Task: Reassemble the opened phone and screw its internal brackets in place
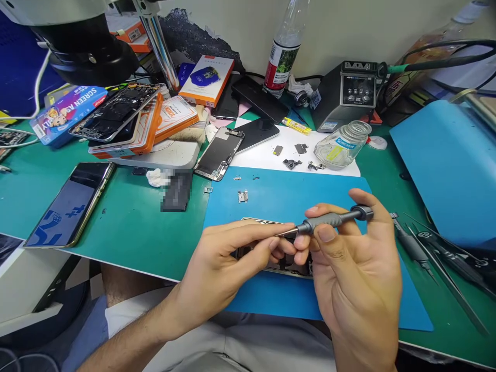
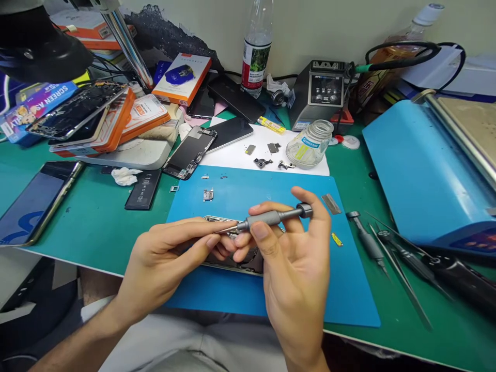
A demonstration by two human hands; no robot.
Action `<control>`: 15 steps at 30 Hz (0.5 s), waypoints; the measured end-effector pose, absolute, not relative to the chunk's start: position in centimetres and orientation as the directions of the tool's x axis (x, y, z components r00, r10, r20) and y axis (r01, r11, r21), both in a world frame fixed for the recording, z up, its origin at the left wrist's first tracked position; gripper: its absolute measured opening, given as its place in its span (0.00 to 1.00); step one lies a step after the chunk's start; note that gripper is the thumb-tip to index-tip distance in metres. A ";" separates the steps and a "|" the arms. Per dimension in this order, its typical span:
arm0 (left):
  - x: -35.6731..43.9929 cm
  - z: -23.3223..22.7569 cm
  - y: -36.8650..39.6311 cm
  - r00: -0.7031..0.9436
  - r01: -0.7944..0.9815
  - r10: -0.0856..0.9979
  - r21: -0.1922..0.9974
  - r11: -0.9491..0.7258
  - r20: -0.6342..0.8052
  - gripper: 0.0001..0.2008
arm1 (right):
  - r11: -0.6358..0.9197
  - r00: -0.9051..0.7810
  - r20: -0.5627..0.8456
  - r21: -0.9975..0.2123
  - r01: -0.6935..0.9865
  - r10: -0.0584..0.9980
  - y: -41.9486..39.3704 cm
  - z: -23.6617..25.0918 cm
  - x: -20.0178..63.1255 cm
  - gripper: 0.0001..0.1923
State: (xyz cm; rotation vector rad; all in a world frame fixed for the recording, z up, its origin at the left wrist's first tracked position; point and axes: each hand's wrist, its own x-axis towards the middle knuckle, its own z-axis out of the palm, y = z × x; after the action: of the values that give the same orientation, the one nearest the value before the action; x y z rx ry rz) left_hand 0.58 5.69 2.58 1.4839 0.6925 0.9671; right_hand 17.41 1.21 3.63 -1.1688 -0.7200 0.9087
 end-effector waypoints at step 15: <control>0.6 2.5 5.8 0.467 -0.066 0.864 0.982 -0.175 0.185 0.12 | 0.112 0.464 -0.007 -0.967 -0.229 0.886 1.2 3.5 17.4 0.31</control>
State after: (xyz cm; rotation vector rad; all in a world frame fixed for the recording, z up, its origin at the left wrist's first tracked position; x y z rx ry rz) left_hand 0.55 5.82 2.55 1.5197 0.7278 0.9727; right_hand 17.43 1.23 3.48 -1.1772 -0.7049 0.9260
